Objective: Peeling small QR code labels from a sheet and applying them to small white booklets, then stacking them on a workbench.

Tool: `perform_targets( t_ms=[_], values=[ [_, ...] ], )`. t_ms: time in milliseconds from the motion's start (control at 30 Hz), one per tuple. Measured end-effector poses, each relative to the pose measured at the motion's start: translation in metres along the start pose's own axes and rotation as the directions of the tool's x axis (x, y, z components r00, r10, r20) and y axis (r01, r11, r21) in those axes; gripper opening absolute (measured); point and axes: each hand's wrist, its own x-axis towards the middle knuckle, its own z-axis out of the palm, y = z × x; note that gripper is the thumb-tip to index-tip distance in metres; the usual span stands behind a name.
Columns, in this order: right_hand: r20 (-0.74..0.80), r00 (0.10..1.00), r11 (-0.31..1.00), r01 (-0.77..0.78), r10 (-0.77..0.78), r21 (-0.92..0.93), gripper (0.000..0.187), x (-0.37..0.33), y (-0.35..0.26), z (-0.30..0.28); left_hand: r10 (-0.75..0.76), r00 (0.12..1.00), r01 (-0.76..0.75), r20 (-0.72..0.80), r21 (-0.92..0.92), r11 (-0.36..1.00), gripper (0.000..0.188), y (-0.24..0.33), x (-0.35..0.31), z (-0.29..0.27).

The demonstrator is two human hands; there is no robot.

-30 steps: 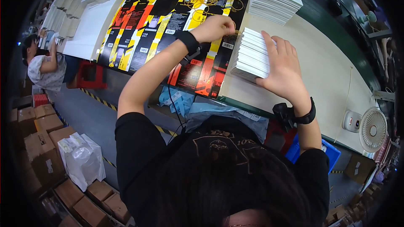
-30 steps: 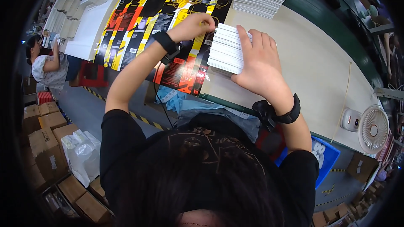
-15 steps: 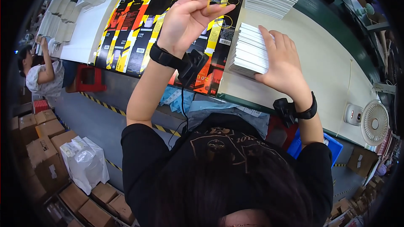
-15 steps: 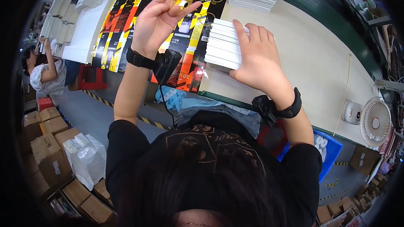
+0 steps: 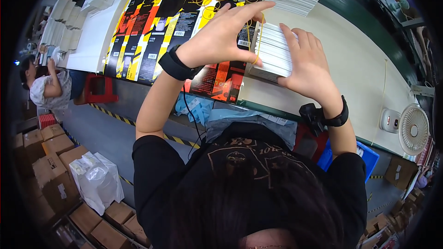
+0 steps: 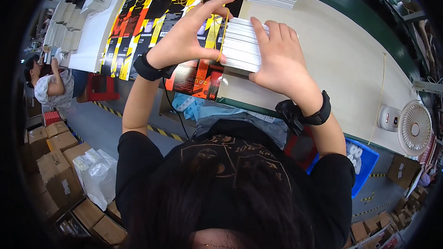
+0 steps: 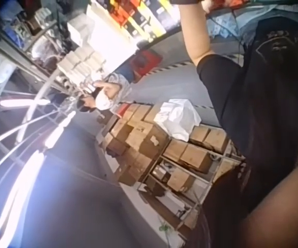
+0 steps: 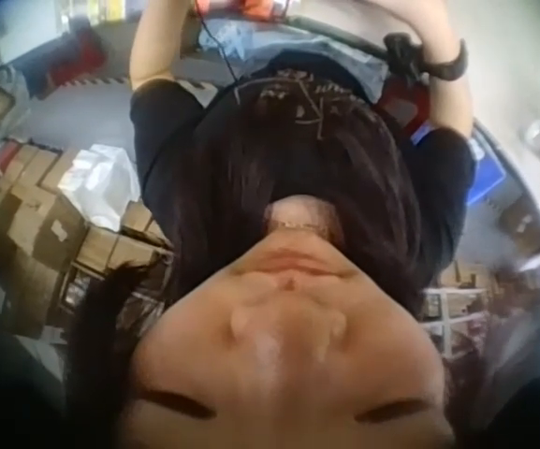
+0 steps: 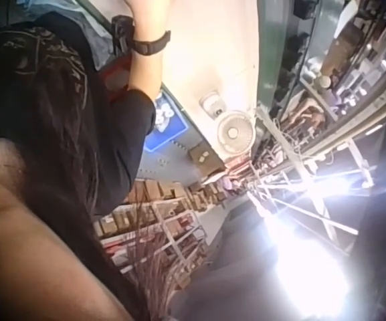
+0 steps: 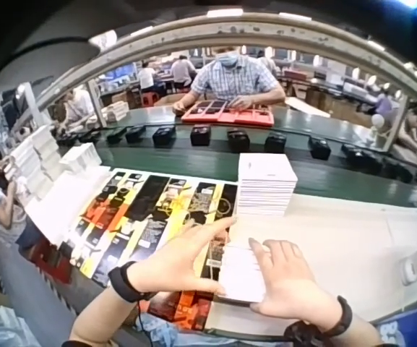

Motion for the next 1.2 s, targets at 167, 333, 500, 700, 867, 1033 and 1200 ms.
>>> perform_targets(
  t_ms=[167, 333, 500, 700, 867, 1033, 1200],
  values=[
    [-0.015, 1.000, 1.000, 0.006, -0.006, 0.007, 0.088, -0.002, 0.002, 0.001, 0.016, 0.994, -0.031, 0.110, 0.134, 0.991, 0.104, -0.003, -0.001, 0.009],
    [-0.001, 1.000, 1.000, 0.028, -0.028, 0.010, 0.088, 0.000, 0.001, 0.000, 0.022, 0.987, -0.039, 0.157, 0.101, 0.994, 0.109, -0.009, 0.004, 0.019],
    [-0.018, 0.999, 0.998, 0.050, -0.050, 0.032, 0.086, -0.001, 0.001, 0.000, 0.080, 0.993, -0.077, 0.086, -0.037, 0.996, 0.110, -0.019, 0.007, 0.036],
    [-0.047, 0.965, 0.965, 0.259, -0.257, 0.031, 0.069, 0.001, -0.001, -0.007, 0.107, 0.994, -0.109, -0.019, -0.174, 0.979, 0.109, -0.030, 0.002, 0.047],
    [-0.014, 0.944, 0.940, 0.328, -0.328, 0.089, 0.052, 0.013, 0.004, -0.007, 0.112, 0.993, -0.119, -0.045, -0.232, 0.965, 0.105, -0.035, 0.003, 0.048],
    [-0.049, 0.930, 0.913, 0.368, -0.365, 0.174, 0.033, 0.029, 0.012, -0.001, 0.035, 0.999, -0.036, -0.006, -0.303, 0.952, 0.105, -0.033, 0.000, 0.048],
    [-0.172, 0.778, 0.719, 0.626, -0.605, 0.303, 0.027, 0.031, 0.023, -0.008, 0.030, 1.000, -0.032, -0.009, -0.247, 0.969, 0.099, -0.024, 0.003, 0.043]
  ],
)
